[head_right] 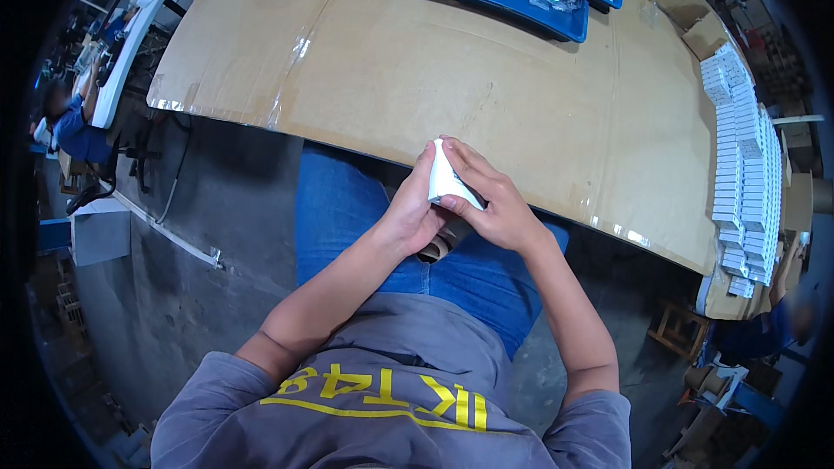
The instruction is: Assembling small plastic parts into a white housing.
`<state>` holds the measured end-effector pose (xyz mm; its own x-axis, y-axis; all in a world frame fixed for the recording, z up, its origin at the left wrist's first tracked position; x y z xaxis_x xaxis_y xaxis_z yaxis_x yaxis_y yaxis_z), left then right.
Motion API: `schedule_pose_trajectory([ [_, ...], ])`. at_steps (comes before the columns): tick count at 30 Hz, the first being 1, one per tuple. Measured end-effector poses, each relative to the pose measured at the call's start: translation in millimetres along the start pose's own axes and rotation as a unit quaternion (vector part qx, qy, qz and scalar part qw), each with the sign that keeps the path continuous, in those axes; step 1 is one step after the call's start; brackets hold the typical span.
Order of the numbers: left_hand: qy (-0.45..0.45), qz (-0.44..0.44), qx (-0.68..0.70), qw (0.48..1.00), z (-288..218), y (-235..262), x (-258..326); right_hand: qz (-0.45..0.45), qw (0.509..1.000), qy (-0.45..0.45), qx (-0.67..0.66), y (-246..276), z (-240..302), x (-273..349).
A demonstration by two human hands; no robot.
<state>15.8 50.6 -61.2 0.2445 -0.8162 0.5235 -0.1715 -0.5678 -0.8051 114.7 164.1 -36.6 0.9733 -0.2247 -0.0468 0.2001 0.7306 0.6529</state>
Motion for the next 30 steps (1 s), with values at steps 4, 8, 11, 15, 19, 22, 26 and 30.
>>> schedule_pose_trajectory([
  [4,-0.008,-0.017,-0.016,1.000,-0.5,-0.1,0.7,-0.002,1.000,-0.004,-0.014,-0.8,1.3,-1.0],
  [8,-0.020,0.002,-0.041,0.999,-0.5,-2.3,2.3,-0.014,1.000,0.026,-0.008,1.6,4.6,0.6],
  [11,-0.052,0.057,-0.044,0.996,-1.4,2.9,-2.4,-0.021,0.999,0.049,-0.006,1.8,6.4,-1.3],
  [15,-0.068,0.065,-0.066,0.993,-10.4,-9.1,6.2,-0.084,0.992,0.077,0.059,3.1,15.0,2.6],
  [19,-0.049,0.150,-0.114,0.981,-18.8,-14.6,14.8,-0.098,0.989,0.078,0.075,11.6,28.2,9.3],
  [22,-0.043,0.164,-0.209,0.963,-27.0,-25.3,30.8,-0.192,0.980,0.054,-0.024,22.8,37.5,16.9],
  [26,-0.120,0.171,-0.251,0.945,-34.9,-26.4,48.6,-0.276,0.926,-0.029,-0.257,21.9,34.3,29.0],
  [30,-0.134,0.214,-0.295,0.922,-37.6,-14.7,57.7,-0.235,0.900,-0.047,-0.365,12.0,35.3,46.2],
])
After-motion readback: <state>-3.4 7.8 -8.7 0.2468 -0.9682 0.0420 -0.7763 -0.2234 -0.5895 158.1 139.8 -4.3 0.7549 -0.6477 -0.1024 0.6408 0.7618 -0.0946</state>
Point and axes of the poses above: each hand's wrist, its own x-axis away from the middle knuckle, its own y-axis out of the back of the hand, z = x × y, the point moved 2 cm from there along -x, towards the middle knuckle, and after that the axes turned 11 degrees about x, right-handed, at the moved point
